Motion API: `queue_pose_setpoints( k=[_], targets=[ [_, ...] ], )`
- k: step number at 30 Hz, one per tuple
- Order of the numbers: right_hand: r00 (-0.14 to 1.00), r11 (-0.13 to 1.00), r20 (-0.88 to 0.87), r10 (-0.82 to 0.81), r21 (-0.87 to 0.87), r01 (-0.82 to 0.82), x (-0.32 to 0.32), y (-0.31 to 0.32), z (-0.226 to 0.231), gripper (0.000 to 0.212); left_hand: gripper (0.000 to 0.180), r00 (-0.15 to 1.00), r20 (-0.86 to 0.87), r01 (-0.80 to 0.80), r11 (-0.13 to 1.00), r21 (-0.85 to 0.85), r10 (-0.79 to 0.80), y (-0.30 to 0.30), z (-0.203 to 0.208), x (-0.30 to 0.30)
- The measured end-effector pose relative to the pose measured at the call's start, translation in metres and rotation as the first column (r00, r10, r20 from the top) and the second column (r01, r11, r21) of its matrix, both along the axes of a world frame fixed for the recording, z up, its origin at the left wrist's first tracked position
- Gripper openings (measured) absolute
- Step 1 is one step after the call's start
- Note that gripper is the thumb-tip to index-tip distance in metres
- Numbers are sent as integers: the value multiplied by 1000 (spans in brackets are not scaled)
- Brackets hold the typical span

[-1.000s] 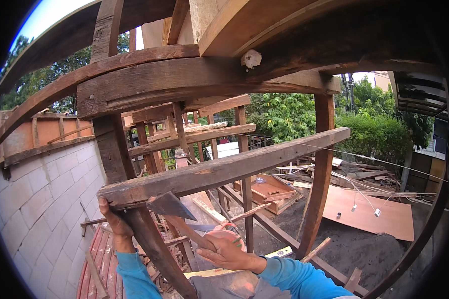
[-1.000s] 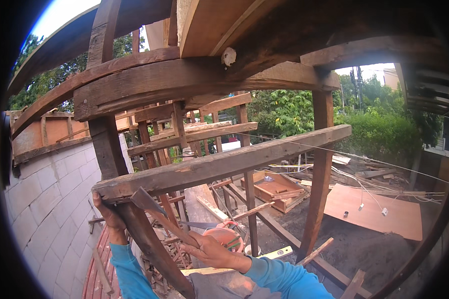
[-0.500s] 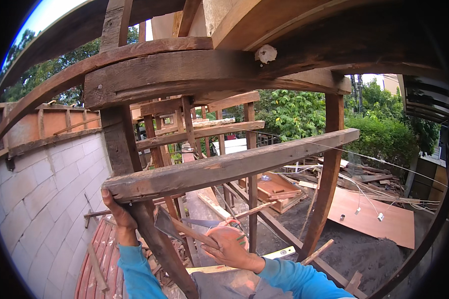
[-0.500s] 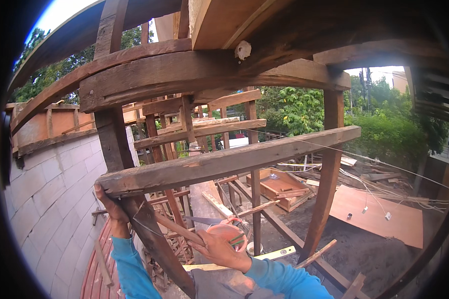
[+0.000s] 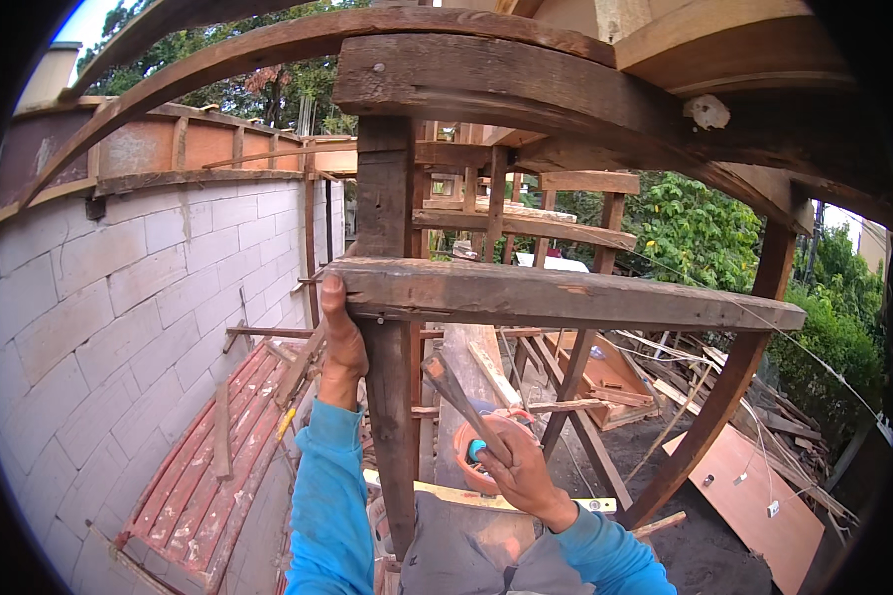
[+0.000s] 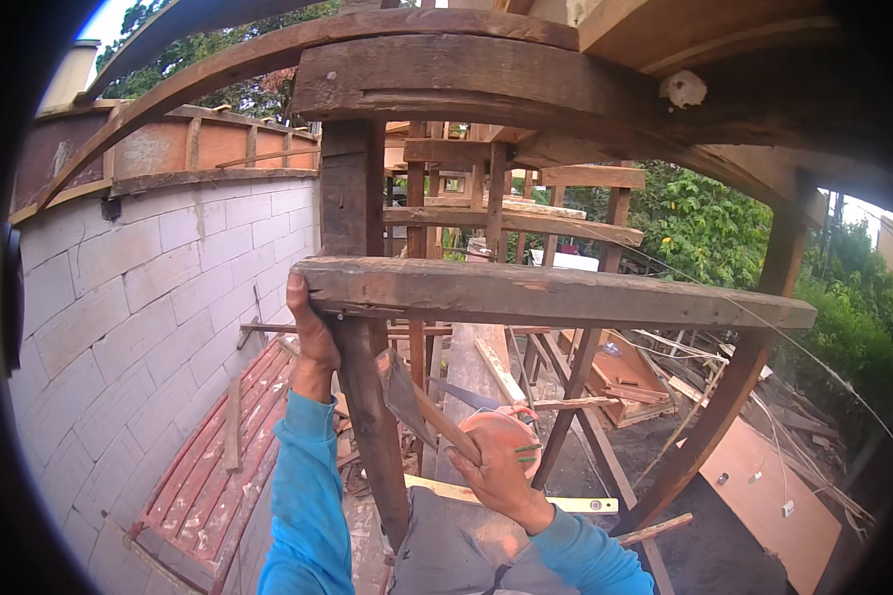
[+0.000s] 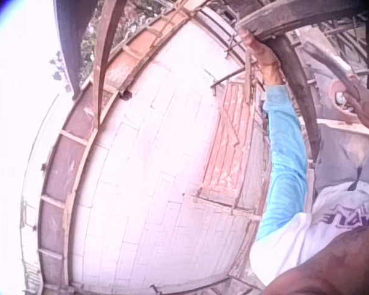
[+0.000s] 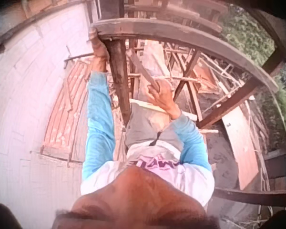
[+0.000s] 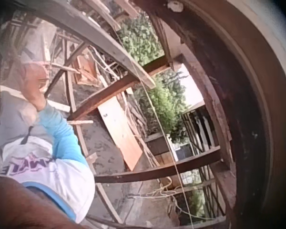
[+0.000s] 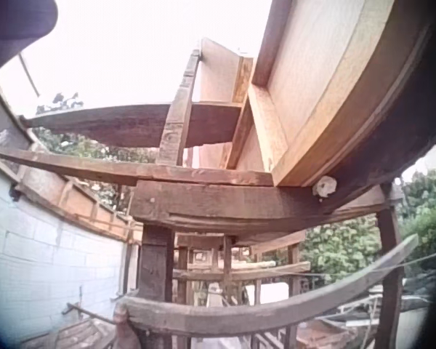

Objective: The person hammers a nail into a wooden beam using the back of a hatchet while sitting on a wooden frame, reaching into a bucket for nails and handling a spirit level.

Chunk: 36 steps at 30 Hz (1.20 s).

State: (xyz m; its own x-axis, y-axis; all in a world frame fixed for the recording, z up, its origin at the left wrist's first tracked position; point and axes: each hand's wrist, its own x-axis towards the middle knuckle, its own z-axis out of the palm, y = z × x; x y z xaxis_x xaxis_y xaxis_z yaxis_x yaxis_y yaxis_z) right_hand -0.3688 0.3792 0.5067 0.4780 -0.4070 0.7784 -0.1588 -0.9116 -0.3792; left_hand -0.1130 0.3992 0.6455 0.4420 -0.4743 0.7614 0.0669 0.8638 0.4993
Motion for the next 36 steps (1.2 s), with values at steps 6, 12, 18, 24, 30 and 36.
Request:
queue_pose_setpoints(
  k=[6,12,18,24,30,36],
  targets=[
    [979,989,180,99,-130,-76,15,11,16,22,83,996,88,-21,996,-82,28,1,2,1],
    [980,947,5,-199,-255,193,42,-11,46,22,83,991,115,78,989,-121,-64,-13,-2,15],
    [1000,882,6,-16,-471,17,32,-5,25,23,82,994,94,-48,996,-70,55,0,0,3],
    [982,951,-42,-184,-261,167,40,-22,37,24,85,995,16,101,994,-31,-100,-2,0,4],
    [999,897,42,-12,-441,29,40,-16,36,29,93,1000,13,-15,1000,-9,15,6,4,4],
    [1000,928,-26,12,-372,-21,37,0,34,28,99,999,20,48,999,1,-48,15,11,-3]
  ],
)
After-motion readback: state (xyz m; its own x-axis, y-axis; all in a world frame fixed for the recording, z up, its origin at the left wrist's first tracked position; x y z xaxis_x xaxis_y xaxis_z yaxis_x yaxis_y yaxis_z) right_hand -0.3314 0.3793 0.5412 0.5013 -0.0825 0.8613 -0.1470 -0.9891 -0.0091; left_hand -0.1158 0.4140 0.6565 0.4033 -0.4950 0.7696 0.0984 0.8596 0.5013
